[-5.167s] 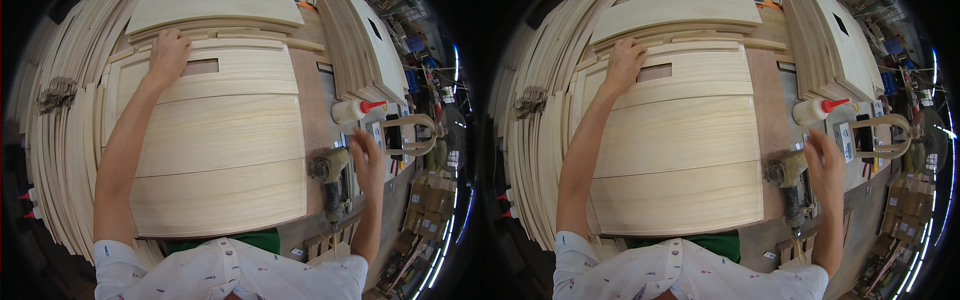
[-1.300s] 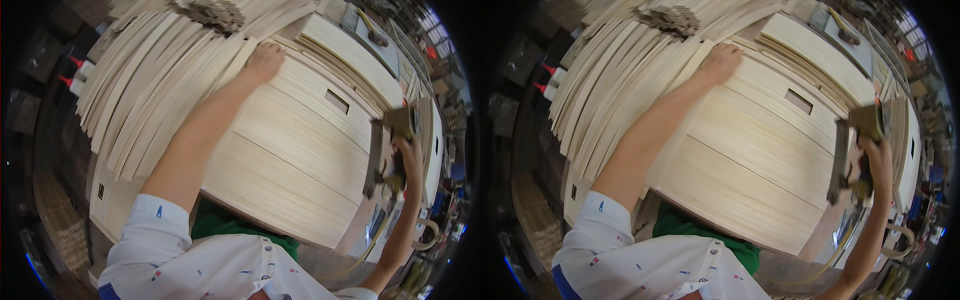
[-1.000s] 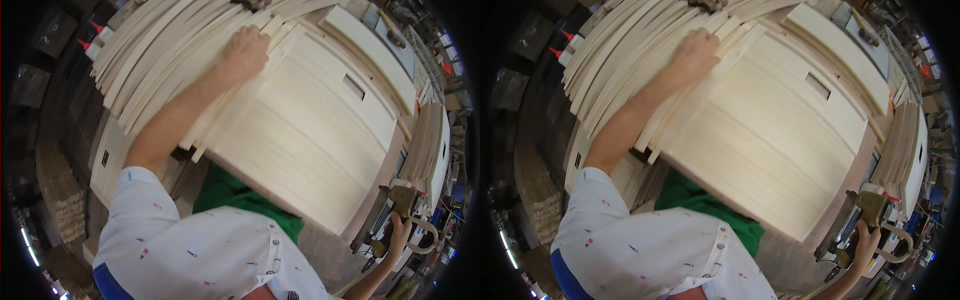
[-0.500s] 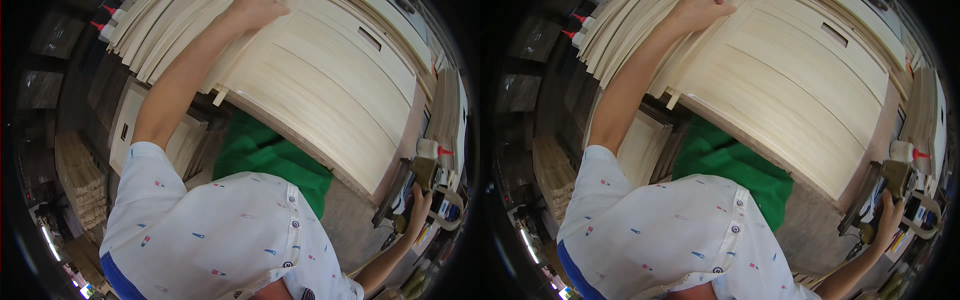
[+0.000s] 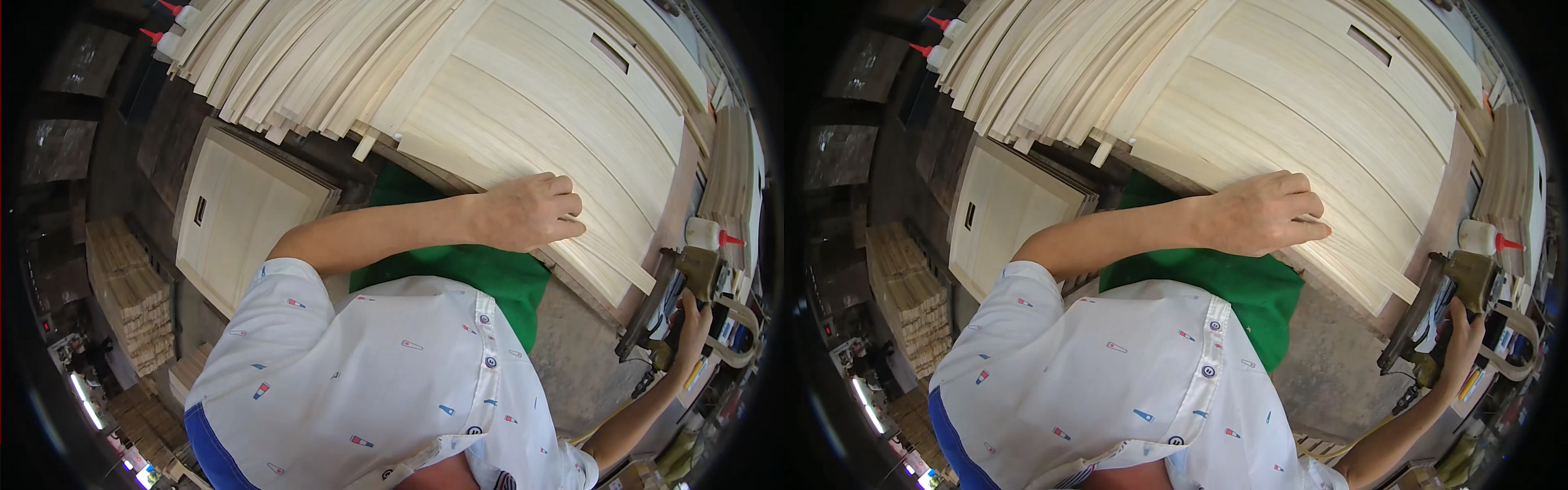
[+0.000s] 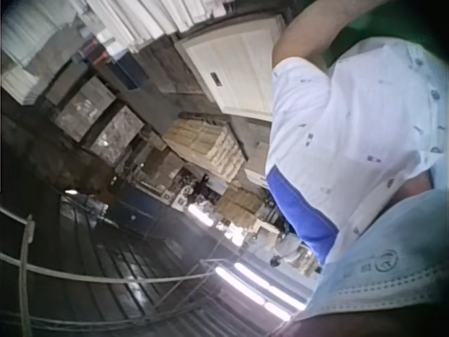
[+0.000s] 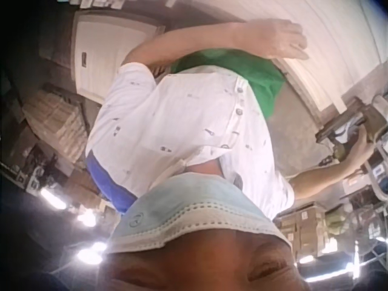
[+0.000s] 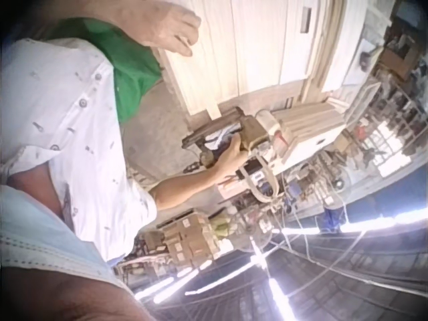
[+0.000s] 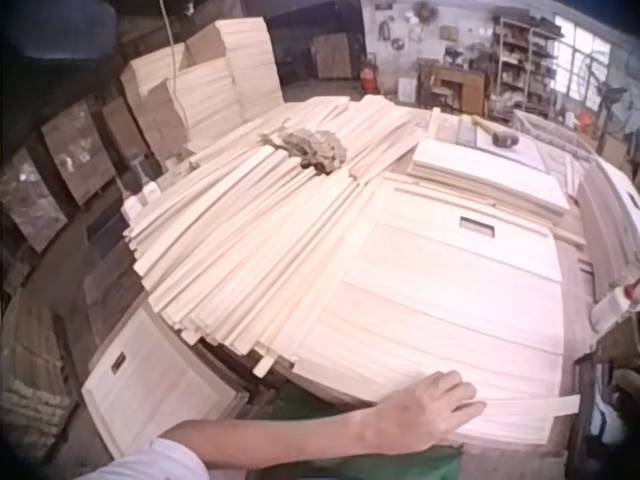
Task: Assembling wooden boards by applying glue and using a pneumatic nail gun.
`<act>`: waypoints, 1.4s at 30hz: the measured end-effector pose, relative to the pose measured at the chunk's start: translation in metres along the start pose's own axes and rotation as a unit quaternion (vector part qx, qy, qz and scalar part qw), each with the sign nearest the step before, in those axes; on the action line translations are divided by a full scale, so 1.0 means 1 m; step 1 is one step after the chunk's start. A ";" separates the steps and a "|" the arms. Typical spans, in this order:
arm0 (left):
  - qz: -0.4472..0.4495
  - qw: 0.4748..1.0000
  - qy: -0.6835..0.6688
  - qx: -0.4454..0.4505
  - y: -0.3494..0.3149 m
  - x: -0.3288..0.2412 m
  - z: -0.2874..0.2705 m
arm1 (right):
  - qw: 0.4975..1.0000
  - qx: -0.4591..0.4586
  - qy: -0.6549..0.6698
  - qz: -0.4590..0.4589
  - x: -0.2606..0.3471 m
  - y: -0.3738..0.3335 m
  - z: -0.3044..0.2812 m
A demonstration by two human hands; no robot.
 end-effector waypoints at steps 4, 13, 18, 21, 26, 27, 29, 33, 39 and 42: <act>0.009 0.999 -0.039 0.024 -0.001 0.001 0.001 | 1.000 -0.001 -0.001 -0.030 -0.001 0.003 -0.002; 0.012 0.998 -0.054 0.039 -0.011 0.006 -0.001 | 1.000 0.004 0.000 -0.014 0.002 -0.002 0.000; 0.008 0.997 -0.065 0.029 -0.012 0.007 0.002 | 1.000 0.016 0.018 -0.016 -0.006 0.005 0.001; 0.008 0.997 -0.057 0.043 -0.010 0.007 0.001 | 1.000 0.013 0.017 -0.016 -0.001 0.006 0.001; 0.018 0.996 -0.086 0.032 -0.006 0.004 0.003 | 1.000 -0.002 -0.019 -0.022 -0.001 -0.004 -0.014; 0.014 0.994 -0.099 0.035 -0.005 0.005 0.007 | 0.999 -0.008 -0.021 -0.046 -0.008 -0.004 -0.016; 0.012 0.992 -0.119 0.028 -0.009 0.009 0.009 | 0.998 0.021 -0.061 -0.008 0.012 -0.015 -0.004; -0.017 0.989 -0.123 0.084 -0.007 0.008 -0.001 | 0.994 -0.002 -0.090 -0.067 0.018 -0.005 0.008; -0.050 0.977 -0.146 0.151 -0.004 0.003 0.003 | 0.998 0.021 -0.044 -0.042 0.024 -0.020 0.008; -0.046 0.975 -0.136 0.168 -0.003 0.001 0.008 | 0.994 0.004 -0.051 -0.094 0.028 -0.022 0.005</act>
Point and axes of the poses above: each hand's wrist, its own y-axis towards the middle knuckle, its own z-axis out of the palm, x = y × z, the point moved 6 cm from there along y, towards the middle knuckle, and after that the axes turned 8 degrees about z, right-handed, at the moved point
